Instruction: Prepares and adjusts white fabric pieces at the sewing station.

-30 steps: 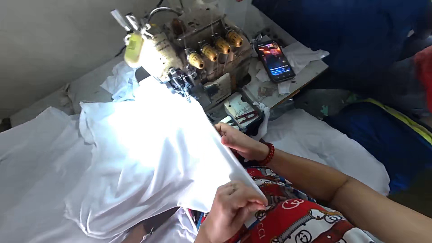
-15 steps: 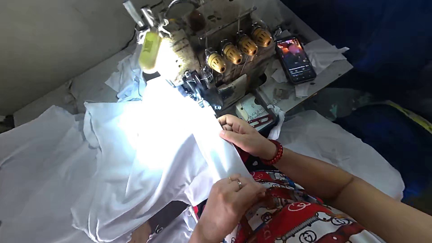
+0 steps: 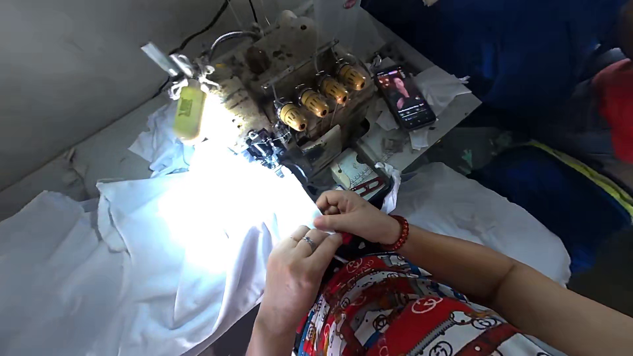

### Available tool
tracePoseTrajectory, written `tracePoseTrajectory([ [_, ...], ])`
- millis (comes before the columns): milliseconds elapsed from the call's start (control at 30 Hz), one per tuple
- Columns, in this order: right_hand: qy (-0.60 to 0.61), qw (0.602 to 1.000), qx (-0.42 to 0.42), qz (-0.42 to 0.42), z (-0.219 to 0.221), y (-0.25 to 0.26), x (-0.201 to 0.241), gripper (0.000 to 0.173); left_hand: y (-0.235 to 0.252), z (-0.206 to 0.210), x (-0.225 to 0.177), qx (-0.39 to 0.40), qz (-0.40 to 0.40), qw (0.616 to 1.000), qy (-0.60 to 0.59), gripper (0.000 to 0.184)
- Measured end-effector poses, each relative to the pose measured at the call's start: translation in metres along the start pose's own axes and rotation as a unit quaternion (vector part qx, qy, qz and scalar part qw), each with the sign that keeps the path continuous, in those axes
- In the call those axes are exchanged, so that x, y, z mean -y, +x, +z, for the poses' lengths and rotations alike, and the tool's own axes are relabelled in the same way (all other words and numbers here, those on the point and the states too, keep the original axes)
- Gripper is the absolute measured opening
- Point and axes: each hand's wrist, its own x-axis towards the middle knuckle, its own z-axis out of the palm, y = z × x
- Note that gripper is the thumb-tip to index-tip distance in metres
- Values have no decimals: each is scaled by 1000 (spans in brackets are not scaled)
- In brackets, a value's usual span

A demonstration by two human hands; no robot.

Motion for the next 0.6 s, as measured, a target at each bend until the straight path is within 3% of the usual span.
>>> tracePoseTrajectory([
  [33,14,1000,2,-4,-1,-6,-2,10,-3,3,0,-20,2,1000,11,15],
  [133,48,999,-9,-14,-2,-16,-9,22,-11,20,10,-48,-35,988,141,47],
  [200,28,999,-27,-13,0,-17,-8,25,-11,30,30,-56,-65,974,211,53],
  [300,-57,996,-55,-29,3,-5,0,18,-5,19,51,-89,-46,979,175,35],
  [367,-107,987,-56,-102,1,9,0,14,3,0,57,-79,0,990,121,14],
  [500,-264,919,-48,-290,-5,41,-2,11,19,-26,72,0,17,997,77,17],
  [600,-351,882,-65,-307,-10,48,-3,19,28,-36,87,24,-18,999,39,19],
])
